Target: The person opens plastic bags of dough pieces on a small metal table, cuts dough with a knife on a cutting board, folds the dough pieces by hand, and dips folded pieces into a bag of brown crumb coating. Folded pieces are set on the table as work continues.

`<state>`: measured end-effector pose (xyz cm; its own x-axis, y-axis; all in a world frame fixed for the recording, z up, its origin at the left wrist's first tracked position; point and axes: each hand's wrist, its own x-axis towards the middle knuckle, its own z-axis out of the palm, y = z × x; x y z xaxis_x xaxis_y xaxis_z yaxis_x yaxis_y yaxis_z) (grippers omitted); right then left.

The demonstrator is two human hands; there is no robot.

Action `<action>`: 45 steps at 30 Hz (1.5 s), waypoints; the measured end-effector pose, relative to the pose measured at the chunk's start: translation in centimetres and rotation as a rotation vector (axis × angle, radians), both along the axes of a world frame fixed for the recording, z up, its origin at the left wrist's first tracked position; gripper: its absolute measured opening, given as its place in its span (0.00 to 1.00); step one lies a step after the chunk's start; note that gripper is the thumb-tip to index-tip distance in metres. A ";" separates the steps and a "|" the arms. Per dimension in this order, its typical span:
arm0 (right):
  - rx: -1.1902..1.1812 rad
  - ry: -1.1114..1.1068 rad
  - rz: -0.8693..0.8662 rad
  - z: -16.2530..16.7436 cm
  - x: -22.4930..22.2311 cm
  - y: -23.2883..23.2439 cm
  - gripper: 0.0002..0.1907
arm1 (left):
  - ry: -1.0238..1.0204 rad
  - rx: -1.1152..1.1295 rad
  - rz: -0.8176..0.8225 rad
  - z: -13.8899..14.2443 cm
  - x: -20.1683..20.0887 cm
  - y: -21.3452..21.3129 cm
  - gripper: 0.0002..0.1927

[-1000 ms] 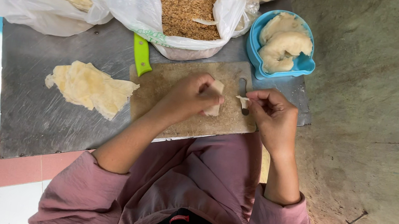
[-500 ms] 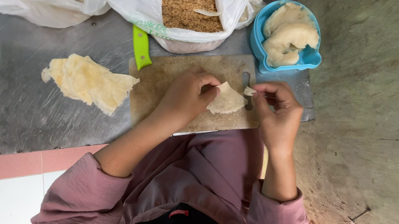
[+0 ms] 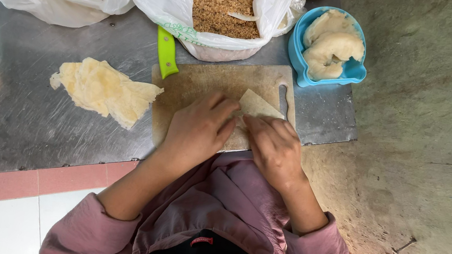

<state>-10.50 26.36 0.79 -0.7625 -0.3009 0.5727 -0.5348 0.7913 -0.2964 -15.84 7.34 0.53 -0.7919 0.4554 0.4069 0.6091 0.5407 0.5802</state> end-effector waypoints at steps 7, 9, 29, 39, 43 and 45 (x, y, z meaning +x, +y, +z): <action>-0.298 -0.130 -0.044 -0.6 -1.3 0.1 0.17 | 0.189 -0.056 -0.073 -0.4 -0.4 0.7 0.14; -0.247 -0.088 -0.039 0.0 -1.8 0.4 0.18 | 0.222 -0.100 -0.077 -0.4 -0.7 0.7 0.13; 0.324 0.015 -0.429 3.8 -5.0 11.2 0.11 | 0.315 -0.294 -0.041 -0.6 2.6 0.5 0.21; 0.301 -0.208 -0.314 4.6 -5.9 13.5 0.15 | 0.395 -0.360 -0.038 -1.2 2.7 0.2 0.33; 0.269 -0.192 -0.288 4.9 -6.0 13.7 0.12 | 0.410 -0.375 -0.036 -1.2 2.6 0.1 0.33; 0.248 -0.204 -0.274 5.3 -5.6 13.5 0.13 | 0.417 -0.374 -0.038 -1.2 2.6 0.0 0.33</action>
<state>-16.12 39.89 6.08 -0.9238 -0.1811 0.3373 -0.2450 0.9567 -0.1573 -13.28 7.35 -0.71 -0.5786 0.6542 0.4871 0.7692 0.6363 0.0591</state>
